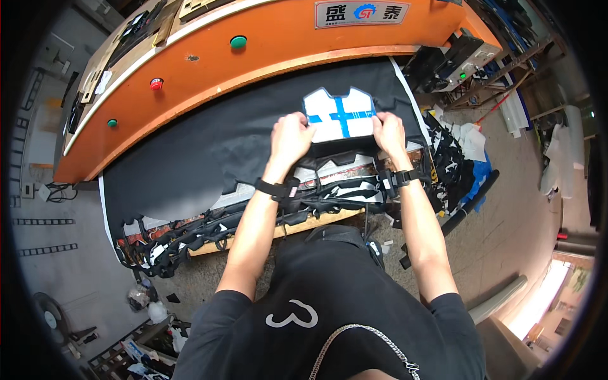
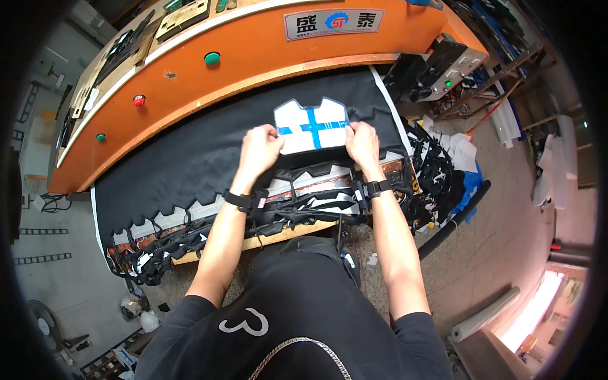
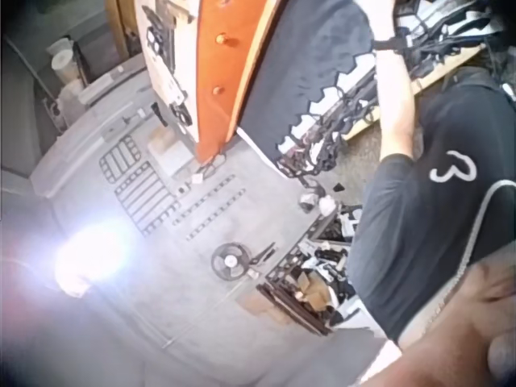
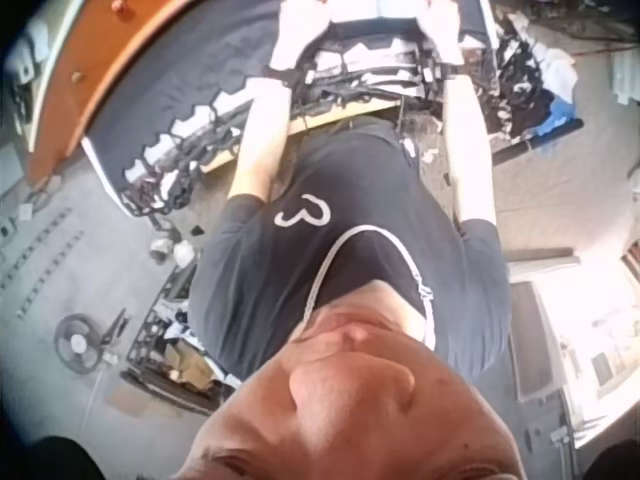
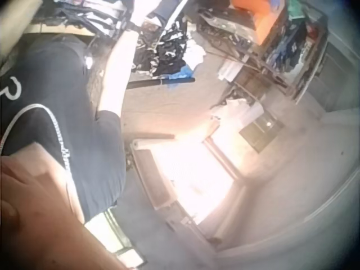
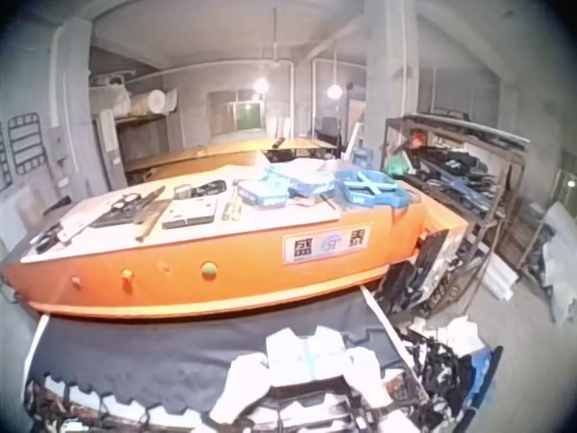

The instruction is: Aligning leather material and operating a large industrial cutting machine in a workshop.

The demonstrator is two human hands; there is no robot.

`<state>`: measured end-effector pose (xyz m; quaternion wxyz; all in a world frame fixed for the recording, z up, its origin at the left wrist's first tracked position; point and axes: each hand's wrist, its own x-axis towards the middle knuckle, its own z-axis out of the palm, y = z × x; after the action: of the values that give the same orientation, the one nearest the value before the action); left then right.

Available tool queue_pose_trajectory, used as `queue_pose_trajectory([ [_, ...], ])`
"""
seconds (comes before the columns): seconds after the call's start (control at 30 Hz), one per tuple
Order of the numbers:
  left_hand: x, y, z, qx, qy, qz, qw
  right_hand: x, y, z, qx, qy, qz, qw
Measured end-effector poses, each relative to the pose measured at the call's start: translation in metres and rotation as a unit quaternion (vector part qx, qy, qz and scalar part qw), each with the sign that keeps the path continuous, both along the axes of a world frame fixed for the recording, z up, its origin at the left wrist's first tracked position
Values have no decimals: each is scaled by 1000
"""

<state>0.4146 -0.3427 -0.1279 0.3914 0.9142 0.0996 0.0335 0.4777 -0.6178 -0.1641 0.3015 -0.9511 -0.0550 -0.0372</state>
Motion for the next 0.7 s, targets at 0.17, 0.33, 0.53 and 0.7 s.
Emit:
queue_pose_trajectory([
  [0.17,-20,80,-7,-3,9,33,999,-7,56,24,60,71,95,991],
  [0.33,-67,137,-41,-80,47,79,993,-27,110,4,79,151,156,973],
  [0.53,-98,159,-79,-148,80,115,979,-41,138,-26,79,195,184,960],
  [0.7,-111,157,-103,-215,81,105,968,-44,133,-46,85,219,154,960],
])
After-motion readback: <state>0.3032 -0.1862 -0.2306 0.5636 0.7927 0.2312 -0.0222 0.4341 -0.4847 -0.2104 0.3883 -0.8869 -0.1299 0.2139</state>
